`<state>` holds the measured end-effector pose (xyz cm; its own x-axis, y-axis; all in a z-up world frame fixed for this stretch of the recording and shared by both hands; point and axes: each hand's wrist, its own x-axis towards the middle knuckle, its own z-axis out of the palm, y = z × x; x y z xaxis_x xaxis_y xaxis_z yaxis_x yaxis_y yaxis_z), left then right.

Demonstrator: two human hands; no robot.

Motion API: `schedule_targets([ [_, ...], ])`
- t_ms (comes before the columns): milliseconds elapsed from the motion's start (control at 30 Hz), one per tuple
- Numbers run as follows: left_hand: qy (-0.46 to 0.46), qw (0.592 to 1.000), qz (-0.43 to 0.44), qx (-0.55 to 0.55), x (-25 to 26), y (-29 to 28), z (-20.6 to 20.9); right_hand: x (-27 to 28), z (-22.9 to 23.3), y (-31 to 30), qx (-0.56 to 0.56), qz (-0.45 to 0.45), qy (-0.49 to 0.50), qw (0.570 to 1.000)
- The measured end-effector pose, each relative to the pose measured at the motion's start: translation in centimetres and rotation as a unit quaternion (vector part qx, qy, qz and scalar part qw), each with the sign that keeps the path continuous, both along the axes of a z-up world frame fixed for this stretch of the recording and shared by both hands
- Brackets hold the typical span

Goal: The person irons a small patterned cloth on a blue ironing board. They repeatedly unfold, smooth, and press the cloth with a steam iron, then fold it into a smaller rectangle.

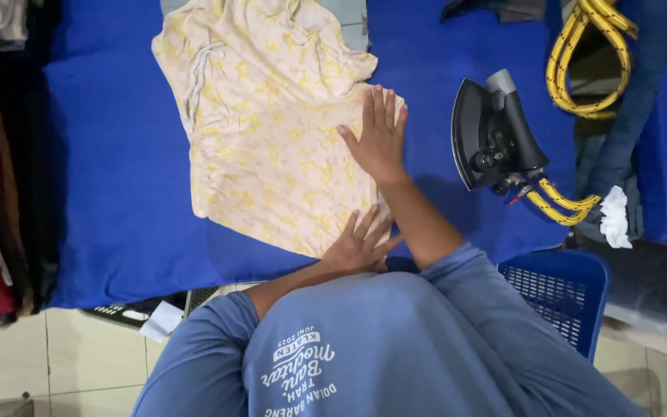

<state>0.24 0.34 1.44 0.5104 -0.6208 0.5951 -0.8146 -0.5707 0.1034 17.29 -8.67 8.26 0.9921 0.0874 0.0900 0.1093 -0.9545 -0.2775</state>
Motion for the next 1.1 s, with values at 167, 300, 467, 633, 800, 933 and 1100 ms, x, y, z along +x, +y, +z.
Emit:
schedule_targets([
  [167, -0.115, 0.988, 0.010, -0.108, 1.0, -0.2, 1.4, 1.1, -1.4, -0.4, -0.069, -0.012, -0.011, 0.997],
  [300, 0.095, 0.978, -0.145, -0.117, 0.6, 0.5, -1.8, 1.1, -0.5, -0.4, -0.057, -0.022, 0.048, 0.997],
  [467, 0.349, 0.813, -0.338, -0.322, 4.3, 7.8, 10.1, 1.2, -1.7, -1.4, 0.013, -0.015, 0.019, 1.000],
  [633, 0.194, 0.957, 0.215, -0.004, 7.2, 18.6, 11.1, -1.3, -2.5, 2.1, 0.093, 0.041, -0.199, 0.975],
  [800, 0.185, 0.939, 0.283, 0.057, 7.4, 24.1, 5.0, -5.6, -3.9, 3.2, -0.060, -0.026, -0.168, 0.984],
  [933, 0.191, 0.942, 0.272, 0.032, 7.2, 24.5, 4.7, -5.2, -5.2, 0.9, -0.075, -0.065, -0.120, 0.988],
  [1100, 0.186, 0.944, 0.272, -0.007, 7.1, 24.8, 4.2, -3.5, -4.3, -5.3, 0.031, -0.030, -0.075, 0.996],
])
